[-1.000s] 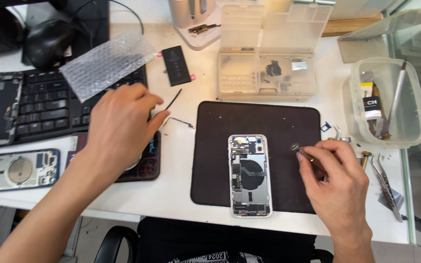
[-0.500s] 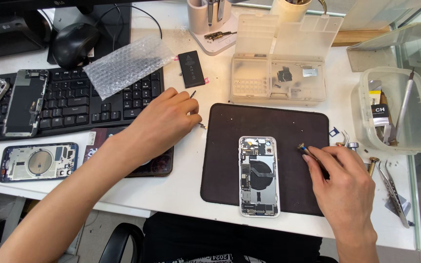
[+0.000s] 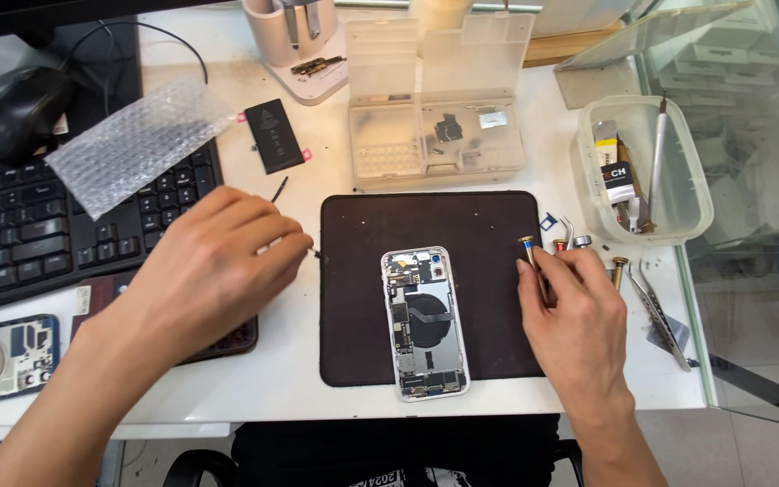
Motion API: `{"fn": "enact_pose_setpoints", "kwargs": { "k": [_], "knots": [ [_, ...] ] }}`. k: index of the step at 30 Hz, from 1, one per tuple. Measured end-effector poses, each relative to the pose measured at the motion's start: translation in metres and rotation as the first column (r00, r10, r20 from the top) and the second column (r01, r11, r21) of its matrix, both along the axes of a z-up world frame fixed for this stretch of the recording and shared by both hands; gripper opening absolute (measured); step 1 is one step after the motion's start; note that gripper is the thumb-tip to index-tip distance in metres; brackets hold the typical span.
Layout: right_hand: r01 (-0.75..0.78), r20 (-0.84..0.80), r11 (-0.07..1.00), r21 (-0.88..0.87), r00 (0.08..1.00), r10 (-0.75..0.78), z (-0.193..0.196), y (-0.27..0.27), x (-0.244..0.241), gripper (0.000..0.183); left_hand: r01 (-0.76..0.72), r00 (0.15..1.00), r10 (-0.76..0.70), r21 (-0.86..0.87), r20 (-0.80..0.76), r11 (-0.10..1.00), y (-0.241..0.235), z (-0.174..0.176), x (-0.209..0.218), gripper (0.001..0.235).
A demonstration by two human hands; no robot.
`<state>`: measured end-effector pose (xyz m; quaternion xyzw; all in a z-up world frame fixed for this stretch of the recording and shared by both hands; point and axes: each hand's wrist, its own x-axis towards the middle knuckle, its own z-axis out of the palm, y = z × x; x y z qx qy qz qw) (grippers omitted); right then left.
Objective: The person assembles internal components of a disassembled smartphone on a workbench. They place a metal bracket, connect ribbon cables, and use a screwdriver to secure screws while handling small parts from a compartmentalized tray.
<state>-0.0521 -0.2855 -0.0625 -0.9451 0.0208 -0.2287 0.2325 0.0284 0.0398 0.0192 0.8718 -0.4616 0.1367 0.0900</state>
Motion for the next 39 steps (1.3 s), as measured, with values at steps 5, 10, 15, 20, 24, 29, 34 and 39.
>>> {"fn": "enact_pose_setpoints", "kwargs": {
  "k": [5,10,15,20,24,29,34,39],
  "knots": [
    [0.047,-0.04,0.98,-0.191,0.998,-0.055,-0.001,-0.003,0.001,0.024,0.078,0.993,-0.07,0.072,-0.099,0.994,-0.014,0.003,-0.014,0.023],
    [0.053,-0.064,0.97,-0.237,0.995,-0.07,-0.003,-0.005,0.002,0.023,0.123,0.981,-0.107,0.092,-0.163,0.988,-0.022,0.0,-0.013,0.011],
    [0.057,-0.066,0.964,-0.261,0.995,-0.077,-0.002,-0.004,0.002,0.022,0.074,0.985,-0.039,0.204,-0.171,0.976,-0.022,-0.001,-0.002,0.01],
    [-0.069,0.053,0.997,-0.036,0.996,0.071,0.015,0.005,-0.004,0.022,0.228,0.971,-0.22,0.088,-0.09,0.97,-0.036,-0.003,-0.008,0.017],
    [-0.457,0.029,0.858,0.233,0.885,0.464,0.032,0.014,-0.023,0.036,0.35,0.932,-0.351,-0.025,-0.09,0.936,-0.06,-0.006,-0.023,0.013],
    [-0.456,-0.056,0.822,0.341,0.863,0.502,0.03,0.027,-0.039,0.025,0.424,0.894,-0.43,-0.076,-0.123,0.903,-0.073,-0.004,-0.048,0.012],
    [-0.409,-0.033,0.851,0.33,0.896,0.443,0.016,0.021,-0.042,0.016,0.4,0.837,-0.437,-0.175,-0.329,0.899,-0.076,-0.014,-0.04,0.017],
    [-0.251,-0.054,0.891,0.378,0.955,0.292,0.008,0.004,-0.037,0.015,0.33,0.882,-0.322,-0.038,-0.344,0.943,-0.072,-0.018,0.009,0.065]
  ]
}}
